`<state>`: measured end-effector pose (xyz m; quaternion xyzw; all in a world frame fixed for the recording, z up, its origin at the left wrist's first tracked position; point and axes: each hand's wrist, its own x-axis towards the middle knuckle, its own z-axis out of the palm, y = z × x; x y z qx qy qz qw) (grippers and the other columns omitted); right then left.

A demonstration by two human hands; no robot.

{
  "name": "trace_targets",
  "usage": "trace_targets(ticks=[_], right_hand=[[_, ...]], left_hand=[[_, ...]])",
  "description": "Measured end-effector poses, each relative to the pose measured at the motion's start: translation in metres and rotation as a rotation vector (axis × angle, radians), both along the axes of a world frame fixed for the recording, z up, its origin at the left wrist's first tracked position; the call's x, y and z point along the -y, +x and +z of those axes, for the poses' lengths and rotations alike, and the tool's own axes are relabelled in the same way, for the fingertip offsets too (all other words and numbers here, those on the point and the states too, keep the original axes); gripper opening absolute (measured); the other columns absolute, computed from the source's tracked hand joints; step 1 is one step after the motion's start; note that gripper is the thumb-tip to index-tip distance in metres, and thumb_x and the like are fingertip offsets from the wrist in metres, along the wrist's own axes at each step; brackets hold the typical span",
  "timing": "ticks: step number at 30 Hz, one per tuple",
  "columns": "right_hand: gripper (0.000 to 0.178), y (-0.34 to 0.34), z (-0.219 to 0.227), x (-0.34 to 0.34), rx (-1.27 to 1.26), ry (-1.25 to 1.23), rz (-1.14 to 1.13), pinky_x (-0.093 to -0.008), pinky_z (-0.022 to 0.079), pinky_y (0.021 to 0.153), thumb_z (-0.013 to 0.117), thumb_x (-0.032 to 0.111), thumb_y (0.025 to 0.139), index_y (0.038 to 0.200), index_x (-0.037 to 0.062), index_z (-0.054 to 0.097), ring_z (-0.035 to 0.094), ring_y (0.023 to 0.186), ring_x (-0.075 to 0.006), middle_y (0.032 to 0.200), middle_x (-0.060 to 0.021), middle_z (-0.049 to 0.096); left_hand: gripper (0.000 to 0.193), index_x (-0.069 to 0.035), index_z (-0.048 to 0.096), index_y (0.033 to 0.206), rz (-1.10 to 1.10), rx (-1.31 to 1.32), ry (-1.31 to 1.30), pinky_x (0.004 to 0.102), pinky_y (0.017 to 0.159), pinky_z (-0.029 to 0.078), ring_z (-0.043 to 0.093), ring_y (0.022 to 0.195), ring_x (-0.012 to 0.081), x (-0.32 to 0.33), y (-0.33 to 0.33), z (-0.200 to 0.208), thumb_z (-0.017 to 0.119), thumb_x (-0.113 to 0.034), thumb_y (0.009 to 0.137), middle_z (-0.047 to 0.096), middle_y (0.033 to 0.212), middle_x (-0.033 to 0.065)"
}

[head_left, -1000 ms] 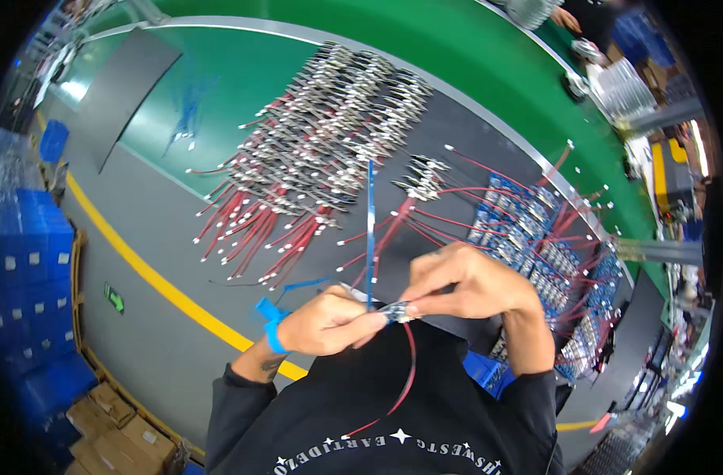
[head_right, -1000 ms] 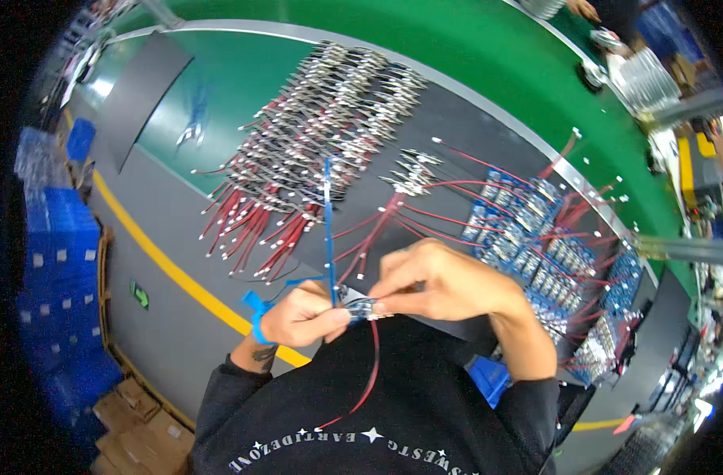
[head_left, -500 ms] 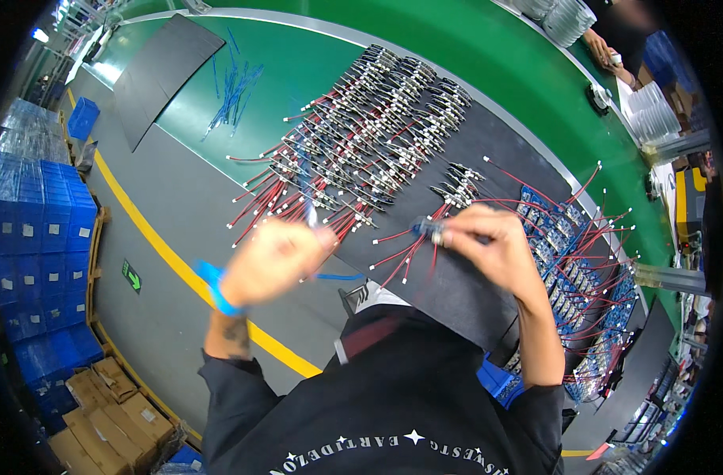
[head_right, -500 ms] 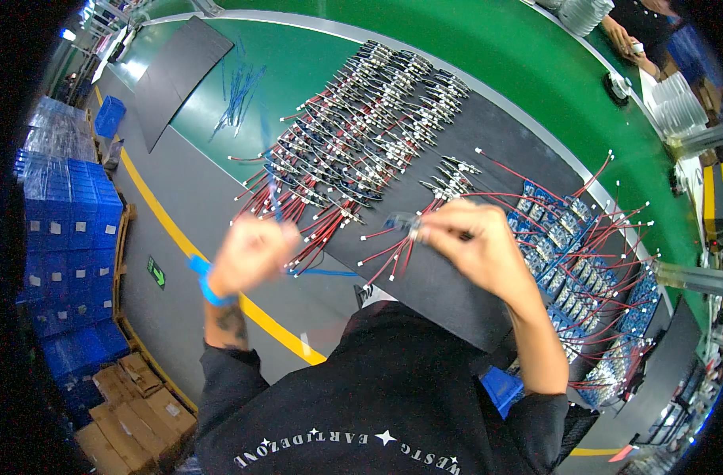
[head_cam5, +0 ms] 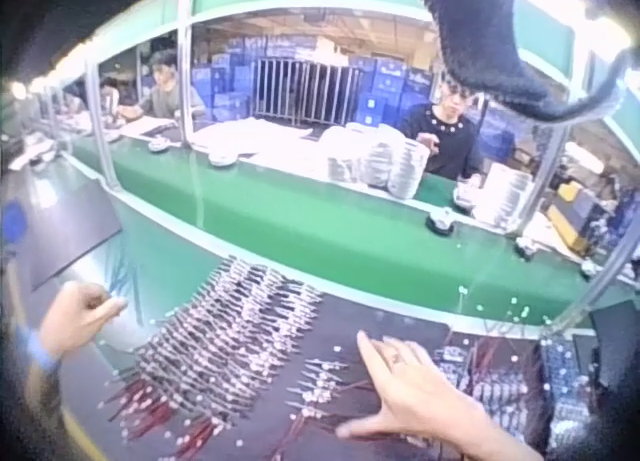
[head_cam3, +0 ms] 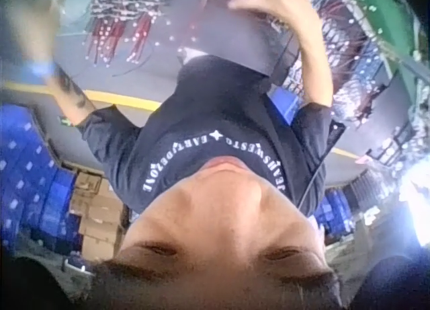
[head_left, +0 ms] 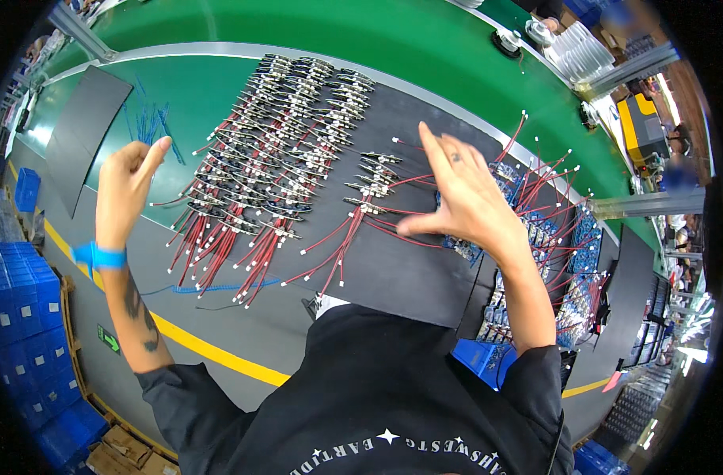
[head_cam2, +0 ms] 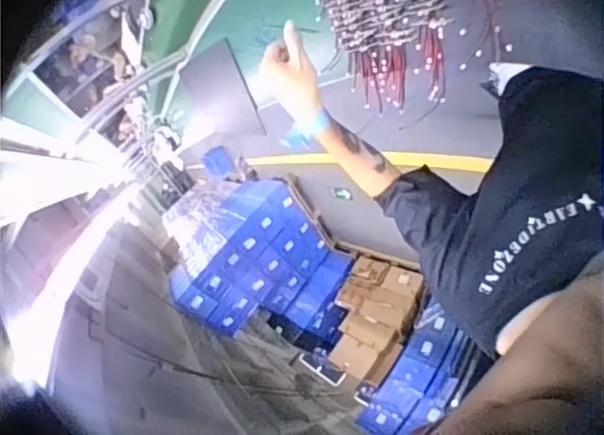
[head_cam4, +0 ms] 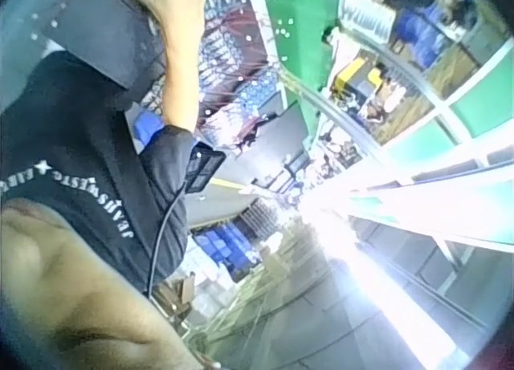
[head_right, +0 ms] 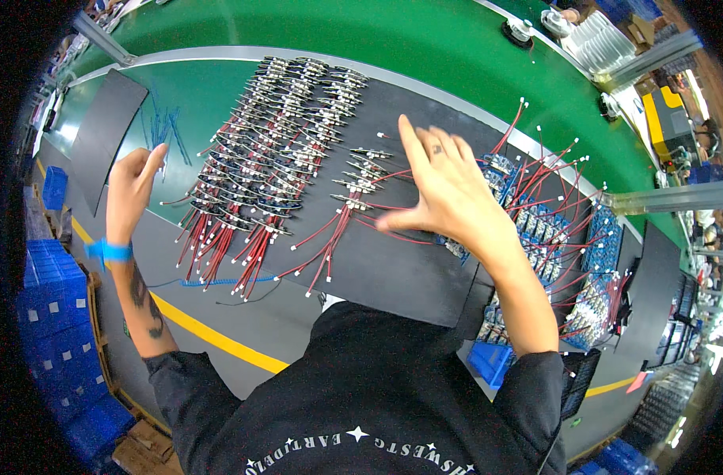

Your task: The person assembles electronic circuit boards by hand, connecting wires to them and organizing the units on a production tray.

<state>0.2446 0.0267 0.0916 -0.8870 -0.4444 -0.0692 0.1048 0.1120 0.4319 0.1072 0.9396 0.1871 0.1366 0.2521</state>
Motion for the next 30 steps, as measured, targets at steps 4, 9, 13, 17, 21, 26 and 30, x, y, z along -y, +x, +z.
trace_targets(ticks=[4,9,13,17,21,26,30], right_hand=[[0.121,-0.01,0.002,0.018,-0.071,-0.282,0.065,-0.0544,0.031,0.106,0.086,0.038,0.054,0.148,0.0023,0.019,0.048,0.119,-0.0358,0.126,-0.0195,0.049],[0.098,-0.016,0.003,0.012,-0.078,-0.403,0.168,-0.0545,0.033,0.106,0.075,0.013,0.066,0.148,0.0024,0.022,0.056,0.102,-0.0307,0.105,-0.0139,0.058],[0.086,-0.012,0.002,0.022,-0.1,-0.331,0.2,-0.0498,0.037,0.102,0.065,0.004,0.068,0.145,0.0003,0.029,0.058,0.093,-0.0305,0.091,-0.0126,0.059],[0.081,-0.011,0.003,0.021,-0.11,-0.255,0.228,-0.044,0.04,0.098,0.064,0.004,0.068,0.143,0.0002,0.034,0.058,0.095,-0.0313,0.092,-0.0135,0.059],[0.079,-0.012,0.017,0.023,-0.125,-0.232,0.213,-0.0436,0.039,0.1,0.063,0.003,0.068,0.142,0.0007,0.036,0.058,0.096,-0.0301,0.092,-0.0127,0.059],[0.071,-0.004,0.019,0.044,-0.238,-0.154,0.233,-0.0463,0.035,0.106,0.058,-0.001,0.067,0.136,0.0039,0.044,0.059,0.091,-0.0294,0.084,-0.0128,0.059],[0.055,-0.003,0.015,0.048,-0.241,-0.132,0.225,-0.0469,0.034,0.107,0.058,-0.001,0.067,0.122,0.0027,0.054,0.058,0.093,-0.0291,0.085,-0.0109,0.06]], left_hand=[[0.019,0.001,0.064,0.076,-0.307,0.124,-0.024,0.0297,0.048,0.039,0.051,0.053,0.0139,0.113,-0.024,0.039,0.069,-0.015,0.084,0.054,0.062,0.006],[0.019,-0.004,0.061,0.075,-0.55,-0.019,0.063,0.0362,0.051,0.048,0.059,0.065,0.0241,0.189,-0.05,0.016,0.073,-0.018,0.078,0.054,0.071,0.0084],[0.022,-0.003,0.059,0.072,-0.426,-0.044,0.119,0.0351,0.053,0.05,0.06,0.069,0.0251,0.223,-0.02,-0.035,0.072,-0.02,0.079,0.054,0.073,0.0088],[0.022,-0.002,0.06,0.082,-0.327,-0.087,0.12,0.0391,0.062,0.051,0.06,0.078,0.029,0.243,0.0,-0.062,0.07,-0.021,0.08,0.055,0.08,0.0114],[0.02,-0.003,0.058,0.084,-0.252,-0.077,0.138,0.0404,0.063,0.051,0.059,0.08,0.0292,0.249,0.008,-0.079,0.069,-0.019,0.079,0.055,0.083,0.0113],[0.013,-0.004,0.057,0.079,-0.196,-0.033,0.108,0.0419,0.06,0.051,0.062,0.074,0.031,0.244,0.013,-0.085,0.065,-0.013,0.082,0.057,0.077,0.0113],[0.015,-0.003,0.057,0.078,-0.196,-0.061,0.067,0.0431,0.06,0.05,0.062,0.071,0.033,0.239,0.014,-0.081,0.066,-0.014,0.082,0.057,0.077,0.0121]])
